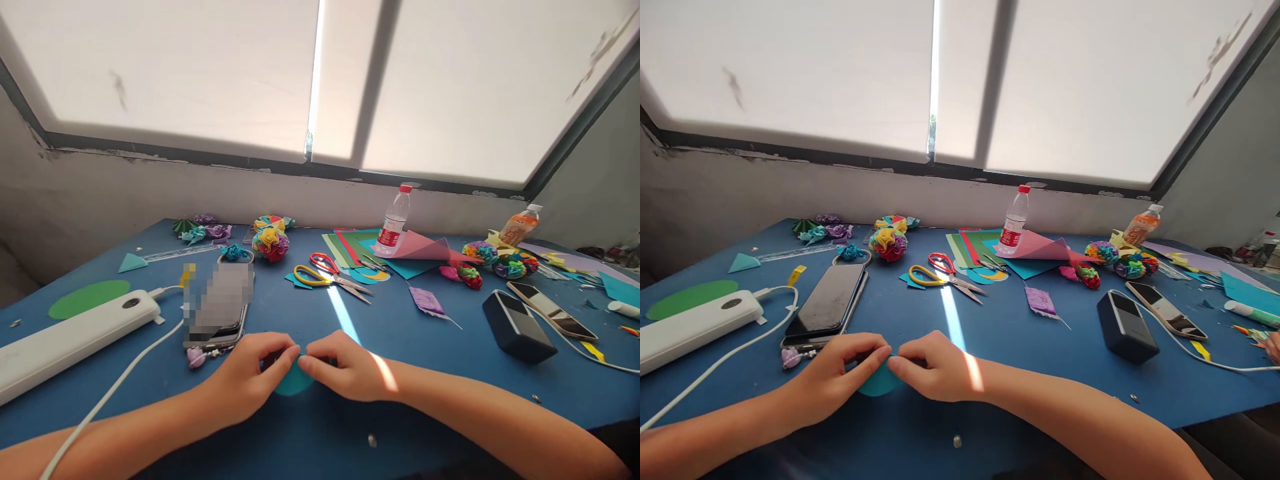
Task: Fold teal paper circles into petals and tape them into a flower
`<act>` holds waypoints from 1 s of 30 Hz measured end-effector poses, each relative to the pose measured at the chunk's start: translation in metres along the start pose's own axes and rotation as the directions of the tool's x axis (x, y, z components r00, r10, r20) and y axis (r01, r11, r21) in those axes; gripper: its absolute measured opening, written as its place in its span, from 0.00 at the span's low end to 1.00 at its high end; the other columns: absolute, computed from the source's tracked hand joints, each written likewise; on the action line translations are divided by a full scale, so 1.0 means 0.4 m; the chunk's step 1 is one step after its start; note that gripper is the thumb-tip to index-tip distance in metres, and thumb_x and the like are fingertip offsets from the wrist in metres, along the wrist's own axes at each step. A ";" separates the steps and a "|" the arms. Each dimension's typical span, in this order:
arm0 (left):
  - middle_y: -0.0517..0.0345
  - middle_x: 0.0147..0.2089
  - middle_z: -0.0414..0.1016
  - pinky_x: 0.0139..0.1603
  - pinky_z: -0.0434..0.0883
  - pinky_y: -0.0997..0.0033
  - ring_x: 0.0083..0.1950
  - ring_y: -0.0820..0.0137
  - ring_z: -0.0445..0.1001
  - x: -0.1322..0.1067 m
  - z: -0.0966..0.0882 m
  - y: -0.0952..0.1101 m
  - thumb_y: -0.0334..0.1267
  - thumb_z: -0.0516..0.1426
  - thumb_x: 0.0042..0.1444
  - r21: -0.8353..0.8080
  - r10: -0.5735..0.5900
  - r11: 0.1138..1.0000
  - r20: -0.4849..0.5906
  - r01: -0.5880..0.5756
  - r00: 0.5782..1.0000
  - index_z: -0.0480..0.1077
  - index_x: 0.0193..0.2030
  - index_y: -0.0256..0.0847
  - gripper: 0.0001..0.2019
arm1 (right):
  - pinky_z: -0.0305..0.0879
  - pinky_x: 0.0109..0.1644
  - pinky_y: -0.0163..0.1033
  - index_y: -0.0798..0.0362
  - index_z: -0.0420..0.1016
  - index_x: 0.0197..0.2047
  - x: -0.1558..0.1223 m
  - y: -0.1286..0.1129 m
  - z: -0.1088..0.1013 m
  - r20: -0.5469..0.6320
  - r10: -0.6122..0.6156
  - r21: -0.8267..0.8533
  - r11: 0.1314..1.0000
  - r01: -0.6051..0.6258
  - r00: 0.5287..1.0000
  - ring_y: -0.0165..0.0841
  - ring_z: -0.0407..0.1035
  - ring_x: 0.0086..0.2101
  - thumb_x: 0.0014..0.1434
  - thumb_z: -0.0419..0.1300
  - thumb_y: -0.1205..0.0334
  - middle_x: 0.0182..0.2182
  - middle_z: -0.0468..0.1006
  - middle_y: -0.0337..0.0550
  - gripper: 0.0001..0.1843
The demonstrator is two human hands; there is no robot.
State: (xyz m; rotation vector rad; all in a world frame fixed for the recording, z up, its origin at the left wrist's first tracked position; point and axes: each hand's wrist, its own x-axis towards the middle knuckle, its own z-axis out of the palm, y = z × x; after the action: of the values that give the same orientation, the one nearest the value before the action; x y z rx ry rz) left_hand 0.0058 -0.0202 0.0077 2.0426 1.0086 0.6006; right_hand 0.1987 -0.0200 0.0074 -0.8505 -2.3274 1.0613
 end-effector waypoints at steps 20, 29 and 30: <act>0.57 0.33 0.68 0.37 0.68 0.72 0.34 0.69 0.70 0.002 0.000 -0.018 0.40 0.49 0.60 0.449 0.247 0.889 -0.307 -0.089 0.919 0.64 0.34 0.42 0.07 | 0.40 0.23 0.36 0.54 0.58 0.19 0.007 0.066 -0.012 -0.162 -0.426 -0.733 0.655 0.181 0.890 0.25 0.45 0.18 0.66 0.42 0.60 0.15 0.55 0.34 0.23; 0.54 0.45 0.71 0.44 0.69 0.72 0.44 0.66 0.72 0.007 -0.006 -0.063 0.37 0.54 0.58 0.416 0.380 0.882 -0.349 -0.222 0.857 0.68 0.43 0.45 0.07 | 0.39 0.25 0.38 0.54 0.59 0.19 0.036 0.111 -0.019 -0.093 -0.733 -0.976 0.202 0.085 0.674 0.27 0.54 0.18 0.66 0.48 0.56 0.15 0.61 0.36 0.24; 0.54 0.46 0.71 0.44 0.69 0.72 0.44 0.66 0.72 0.005 -0.006 -0.062 0.37 0.54 0.57 0.409 0.378 0.887 -0.370 -0.217 0.849 0.68 0.44 0.45 0.08 | 0.39 0.25 0.38 0.54 0.59 0.19 0.038 0.107 -0.013 -0.087 -0.755 -0.978 0.190 0.090 0.650 0.27 0.53 0.18 0.66 0.48 0.56 0.15 0.61 0.36 0.24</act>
State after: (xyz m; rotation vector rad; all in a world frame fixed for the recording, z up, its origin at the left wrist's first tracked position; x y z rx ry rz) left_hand -0.0062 -0.0077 -0.0106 2.4774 1.1166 1.1657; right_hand 0.2060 0.0152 -0.0207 -0.5388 -2.1849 -0.9260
